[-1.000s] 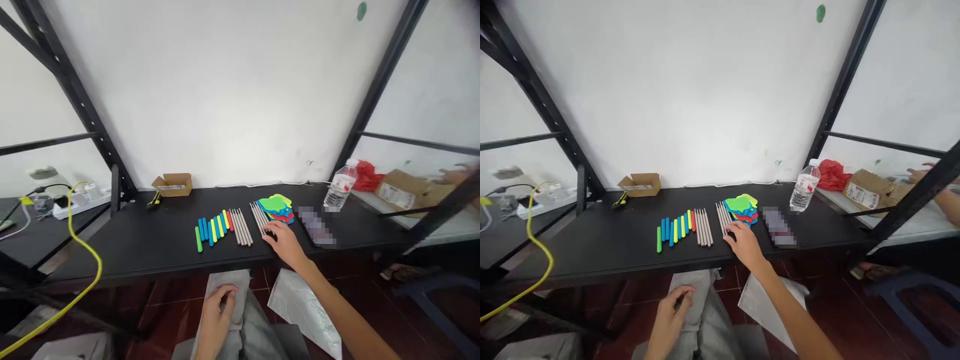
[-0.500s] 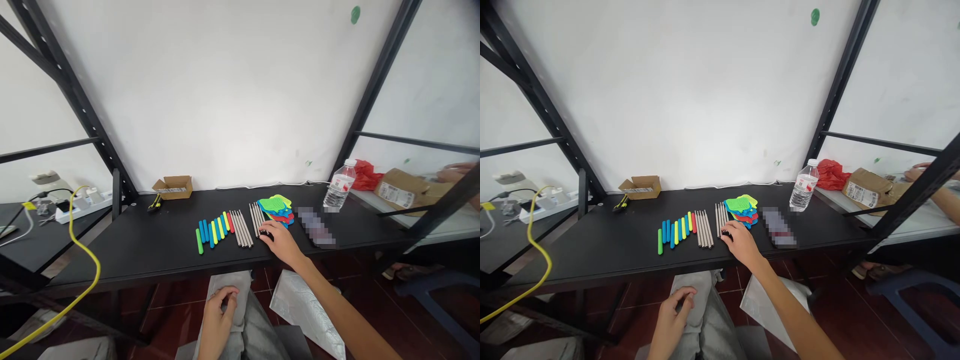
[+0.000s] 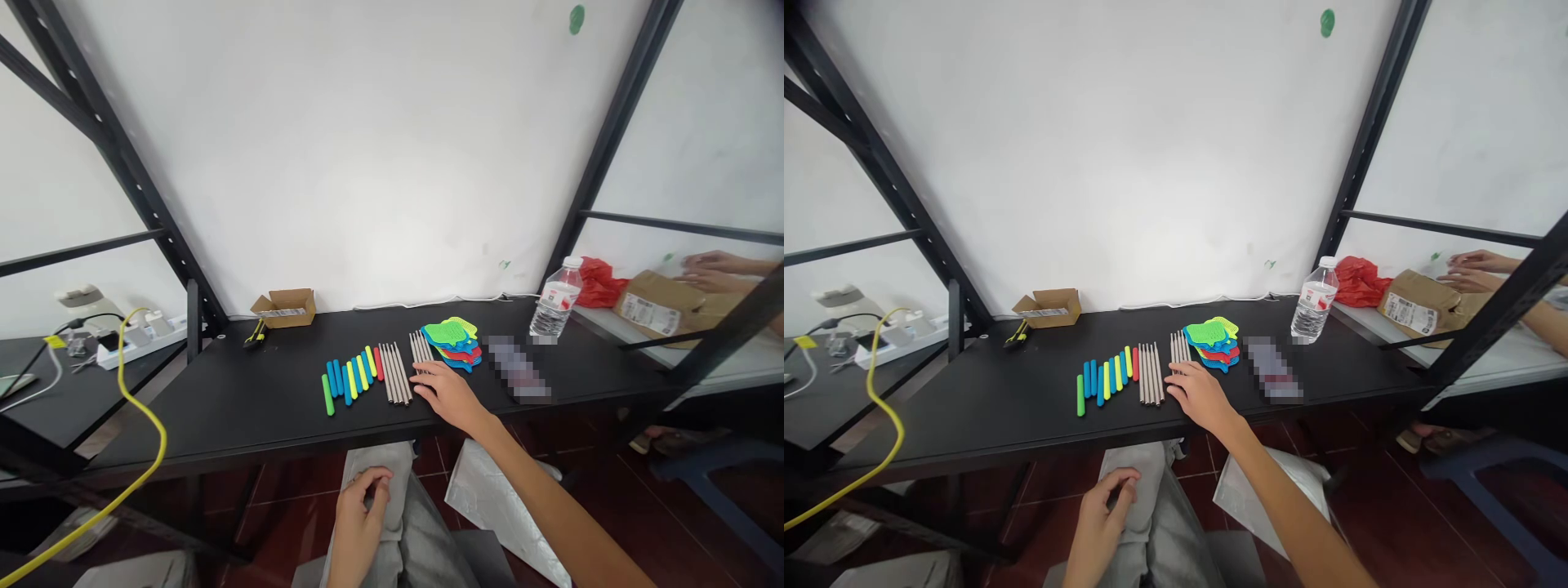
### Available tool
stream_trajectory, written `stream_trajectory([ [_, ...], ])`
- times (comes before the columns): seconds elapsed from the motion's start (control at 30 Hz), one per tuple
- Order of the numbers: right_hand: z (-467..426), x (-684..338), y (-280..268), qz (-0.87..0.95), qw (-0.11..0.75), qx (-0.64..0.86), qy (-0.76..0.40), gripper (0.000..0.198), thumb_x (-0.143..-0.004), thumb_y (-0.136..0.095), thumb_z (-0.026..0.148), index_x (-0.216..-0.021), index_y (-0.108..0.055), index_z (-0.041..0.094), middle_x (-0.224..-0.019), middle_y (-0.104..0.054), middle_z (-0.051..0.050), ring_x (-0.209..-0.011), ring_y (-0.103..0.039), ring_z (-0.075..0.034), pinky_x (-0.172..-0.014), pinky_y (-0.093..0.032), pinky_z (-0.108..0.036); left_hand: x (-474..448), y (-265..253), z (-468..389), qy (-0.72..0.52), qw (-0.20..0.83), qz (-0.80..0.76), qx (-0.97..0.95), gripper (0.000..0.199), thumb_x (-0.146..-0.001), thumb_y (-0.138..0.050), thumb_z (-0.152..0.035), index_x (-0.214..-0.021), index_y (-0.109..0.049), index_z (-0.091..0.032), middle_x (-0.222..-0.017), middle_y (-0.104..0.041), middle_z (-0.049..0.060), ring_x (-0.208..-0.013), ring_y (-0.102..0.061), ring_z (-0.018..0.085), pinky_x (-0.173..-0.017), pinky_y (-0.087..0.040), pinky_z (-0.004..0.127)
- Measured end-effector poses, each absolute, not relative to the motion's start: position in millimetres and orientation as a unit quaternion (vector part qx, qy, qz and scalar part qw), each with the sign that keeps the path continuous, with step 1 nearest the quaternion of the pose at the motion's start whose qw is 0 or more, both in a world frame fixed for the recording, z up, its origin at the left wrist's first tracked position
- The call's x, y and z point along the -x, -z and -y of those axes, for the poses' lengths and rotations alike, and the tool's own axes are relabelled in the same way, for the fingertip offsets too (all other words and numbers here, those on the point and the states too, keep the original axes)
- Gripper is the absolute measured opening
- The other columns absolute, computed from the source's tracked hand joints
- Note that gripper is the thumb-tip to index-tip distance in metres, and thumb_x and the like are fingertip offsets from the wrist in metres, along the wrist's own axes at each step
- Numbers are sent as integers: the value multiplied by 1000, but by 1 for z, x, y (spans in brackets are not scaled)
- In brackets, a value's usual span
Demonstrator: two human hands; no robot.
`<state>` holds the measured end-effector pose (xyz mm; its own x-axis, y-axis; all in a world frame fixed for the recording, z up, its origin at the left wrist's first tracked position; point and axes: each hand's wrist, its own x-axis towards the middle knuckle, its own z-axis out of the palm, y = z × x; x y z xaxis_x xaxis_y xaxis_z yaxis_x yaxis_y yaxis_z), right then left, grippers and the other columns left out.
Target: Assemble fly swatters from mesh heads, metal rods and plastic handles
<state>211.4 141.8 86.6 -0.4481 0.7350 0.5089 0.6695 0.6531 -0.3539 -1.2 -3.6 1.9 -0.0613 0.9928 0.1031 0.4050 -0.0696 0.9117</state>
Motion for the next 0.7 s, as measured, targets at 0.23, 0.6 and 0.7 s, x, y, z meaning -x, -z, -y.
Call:
stream_trajectory([
  [0.23, -142, -215, -86, 856, 326, 389, -99, 26, -94, -50, 24, -109, -71, 28, -126, -64, -2, -117, -56, -21, -102, -45, -39, 1, 0, 3, -430, 349, -584, -594, 36, -92, -47, -42, -107, -68, -17, -89, -68, 7, -73, -62, 18, -61, -45, 24],
  [0.6, -139, -215, -86, 837, 338, 422, -84, 27, -90, -57, 31, -114, -69, 28, -131, -60, -5, -125, -50, -25, -103, -43, -45, 0, -5, 3, -431, 354, -585, -589, 37, -92, -46, -41, -107, -69, -17, -88, -68, 7, -74, -62, 18, -62, -46, 24],
  [0.7, -139, -215, -87, 836, 341, 418, -102, 26, -91, -56, 29, -113, -69, 28, -130, -61, -4, -124, -51, -25, -104, -42, -45, -1, -6, 3, -432, 345, -587, -592, 36, -91, -47, -41, -106, -69, -17, -83, -68, 6, -70, -61, 18, -60, -46, 24],
])
